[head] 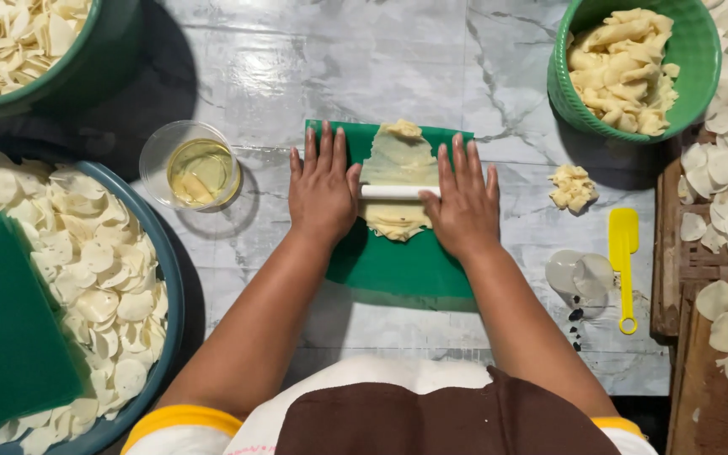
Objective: Flattening small portions of dough into thin sheets using a rolling pin on a silicone mat
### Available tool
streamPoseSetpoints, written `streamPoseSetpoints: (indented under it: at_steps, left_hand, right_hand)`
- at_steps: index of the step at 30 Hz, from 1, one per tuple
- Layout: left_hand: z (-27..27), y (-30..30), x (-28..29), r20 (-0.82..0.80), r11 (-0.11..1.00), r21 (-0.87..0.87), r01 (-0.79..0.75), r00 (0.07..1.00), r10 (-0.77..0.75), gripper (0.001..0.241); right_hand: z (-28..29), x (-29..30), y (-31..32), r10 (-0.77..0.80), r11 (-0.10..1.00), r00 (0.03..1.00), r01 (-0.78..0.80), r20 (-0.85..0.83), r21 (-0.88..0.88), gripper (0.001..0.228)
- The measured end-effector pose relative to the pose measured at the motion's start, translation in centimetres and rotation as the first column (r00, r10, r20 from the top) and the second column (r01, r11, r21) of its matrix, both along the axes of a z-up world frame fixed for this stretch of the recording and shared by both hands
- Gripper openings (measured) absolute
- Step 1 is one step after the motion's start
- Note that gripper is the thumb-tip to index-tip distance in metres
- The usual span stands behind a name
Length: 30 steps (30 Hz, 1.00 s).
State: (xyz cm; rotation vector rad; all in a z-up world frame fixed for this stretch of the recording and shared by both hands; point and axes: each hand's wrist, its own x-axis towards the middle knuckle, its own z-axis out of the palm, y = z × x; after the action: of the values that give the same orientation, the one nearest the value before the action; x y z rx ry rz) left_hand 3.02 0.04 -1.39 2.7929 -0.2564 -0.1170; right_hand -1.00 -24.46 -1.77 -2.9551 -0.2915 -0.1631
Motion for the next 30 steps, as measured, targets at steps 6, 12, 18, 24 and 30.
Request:
streamPoseSetpoints:
  at_steps: [6,12,18,24,30]
  left_hand:
    - [1.4,1.4,-1.1,0.031,0.993,-0.011,0.117,0.993,-0.116,0.066]
    - [2.7,1.3,-2.8,-0.023,0.989,0.052,0.136,0.991,-0.135,0.063]
    - [1.3,0.7,-3.5,-0.027,0.997,0.047,0.058,0.998,-0.057,0.062]
    - [1.3,0.4,-4.7,0.056,0.998,0.039,0.043,0.997,-0.045,0.065]
    - [0.6,1.1,-7.0,0.011,0.996,0.042,0.078,0.997,-0.079,0.065]
  right_hand:
    - [-2.2,-1.1,-1.7,0.108,0.981,0.983,-0.129,0.147,0.147,0.054]
    - [-2.6,-3.6,-4.0,0.183,0.98,0.938,-0.198,0.295,0.024,0.041]
    - [-0.2,-5.6,-1.3,0.138,0.989,0.958,-0.147,0.253,0.019,0.053]
    - [0.9,-5.6,0.2,0.122,0.99,0.969,-0.133,0.216,0.039,0.064]
    - [1.0,-8.8,0.6,0.085,0.995,0.992,-0.09,0.098,0.042,0.068]
